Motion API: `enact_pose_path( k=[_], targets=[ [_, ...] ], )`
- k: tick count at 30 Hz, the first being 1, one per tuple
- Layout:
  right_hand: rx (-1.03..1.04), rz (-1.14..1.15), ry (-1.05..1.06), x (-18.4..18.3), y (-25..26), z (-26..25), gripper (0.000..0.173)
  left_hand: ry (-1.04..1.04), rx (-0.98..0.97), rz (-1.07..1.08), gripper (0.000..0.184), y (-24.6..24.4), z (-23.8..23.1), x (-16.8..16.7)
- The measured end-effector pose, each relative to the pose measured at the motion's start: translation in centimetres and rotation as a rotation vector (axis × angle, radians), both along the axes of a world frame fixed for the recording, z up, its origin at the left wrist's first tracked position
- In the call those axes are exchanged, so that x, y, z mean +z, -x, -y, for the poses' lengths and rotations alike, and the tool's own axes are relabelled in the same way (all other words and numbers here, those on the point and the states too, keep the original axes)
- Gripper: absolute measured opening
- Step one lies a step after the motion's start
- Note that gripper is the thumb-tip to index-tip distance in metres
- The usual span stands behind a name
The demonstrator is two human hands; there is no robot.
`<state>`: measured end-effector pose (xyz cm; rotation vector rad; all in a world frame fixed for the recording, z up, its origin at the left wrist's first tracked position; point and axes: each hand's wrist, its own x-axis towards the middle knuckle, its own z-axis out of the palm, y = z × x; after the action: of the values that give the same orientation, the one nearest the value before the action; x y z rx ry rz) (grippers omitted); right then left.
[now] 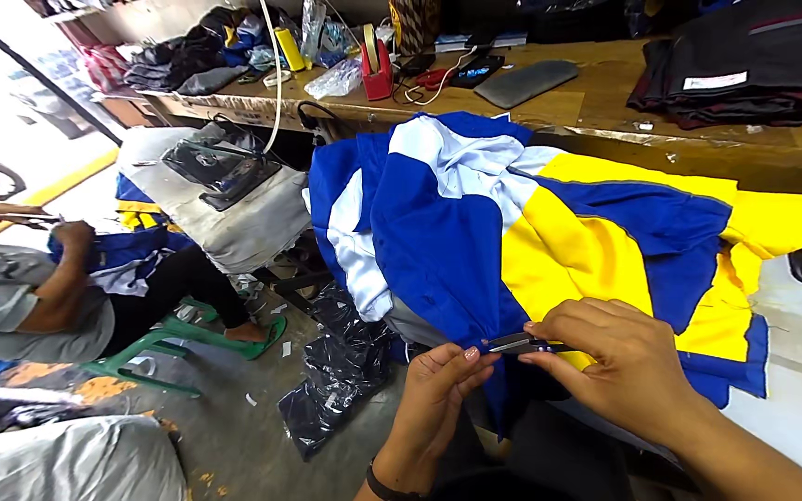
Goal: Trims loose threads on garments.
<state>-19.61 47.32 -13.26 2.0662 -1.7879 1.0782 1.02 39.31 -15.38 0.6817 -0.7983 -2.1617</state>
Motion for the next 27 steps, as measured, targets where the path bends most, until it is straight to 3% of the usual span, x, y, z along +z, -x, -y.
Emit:
enact_pose_path(
  k=[14, 22, 27],
  targets=[
    [0.242, -0.046, -0.067, 0.4, 2.4, 2.1, 0.029, 0.03, -0.022, -0.015, 0.017, 0.0, 0.2, -0.4],
    [0.174, 0.213, -0.246, 0.0, 2.1, 1.4, 0.032, 0.051, 0.021, -0.063, 0.017, 0.5, -0.3, -0.9],
    [0.029, 0.347, -0.197, -1.1, 0.3, 0.3, 0.032, 0.038, 0.078, -0.124, 0.015, 1.2, -0.7, -1.0]
  ],
)
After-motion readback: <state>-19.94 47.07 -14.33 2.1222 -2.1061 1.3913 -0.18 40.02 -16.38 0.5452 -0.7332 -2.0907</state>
